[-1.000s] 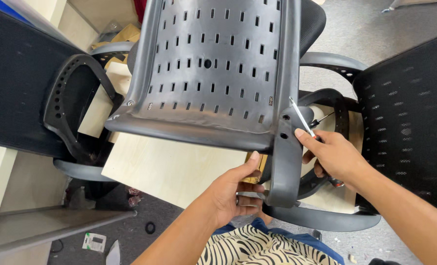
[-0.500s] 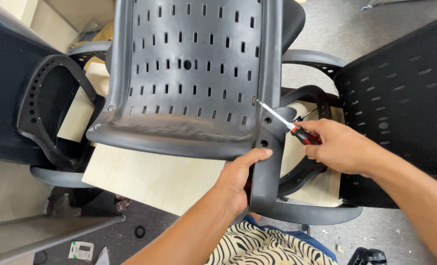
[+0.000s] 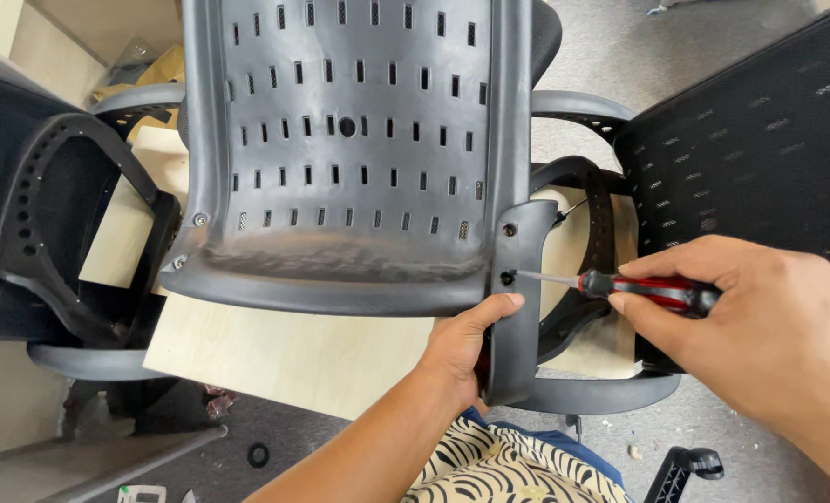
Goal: The person uses a screwdriver to remove screws from the armrest of a black office chair. They detach the armrest from the chair seat and place it on a nearby table.
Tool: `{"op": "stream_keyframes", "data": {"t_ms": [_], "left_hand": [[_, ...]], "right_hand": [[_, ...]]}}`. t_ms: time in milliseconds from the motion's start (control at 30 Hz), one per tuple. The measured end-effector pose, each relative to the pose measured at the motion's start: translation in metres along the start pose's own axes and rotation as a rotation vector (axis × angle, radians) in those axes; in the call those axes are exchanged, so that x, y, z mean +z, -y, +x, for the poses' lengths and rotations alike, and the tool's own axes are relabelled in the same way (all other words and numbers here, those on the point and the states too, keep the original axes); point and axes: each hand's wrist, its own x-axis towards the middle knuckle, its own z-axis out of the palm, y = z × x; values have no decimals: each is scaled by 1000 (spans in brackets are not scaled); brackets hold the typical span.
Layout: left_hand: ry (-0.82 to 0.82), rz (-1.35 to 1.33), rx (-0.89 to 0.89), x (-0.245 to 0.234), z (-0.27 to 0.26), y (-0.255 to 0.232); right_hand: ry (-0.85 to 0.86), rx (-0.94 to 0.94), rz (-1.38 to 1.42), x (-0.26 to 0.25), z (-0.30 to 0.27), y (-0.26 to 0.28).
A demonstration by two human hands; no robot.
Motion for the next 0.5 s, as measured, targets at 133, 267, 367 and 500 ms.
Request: {"op": "stream_keyframes", "data": {"t_ms": [133,267,367,500], "left_hand": [[47,16,50,1,-7,-2],[44,49,72,2,-15,-6],[22,52,66,4,-17,-7],[94,10,152,4,-16,-6]], "right_hand": [[106,42,-136,-3,-4,11],[15,-208,-49,0,-6,21],[-16,-309,-105,5,-7,24],[-30,-411,-14,9,-2,32]]}}
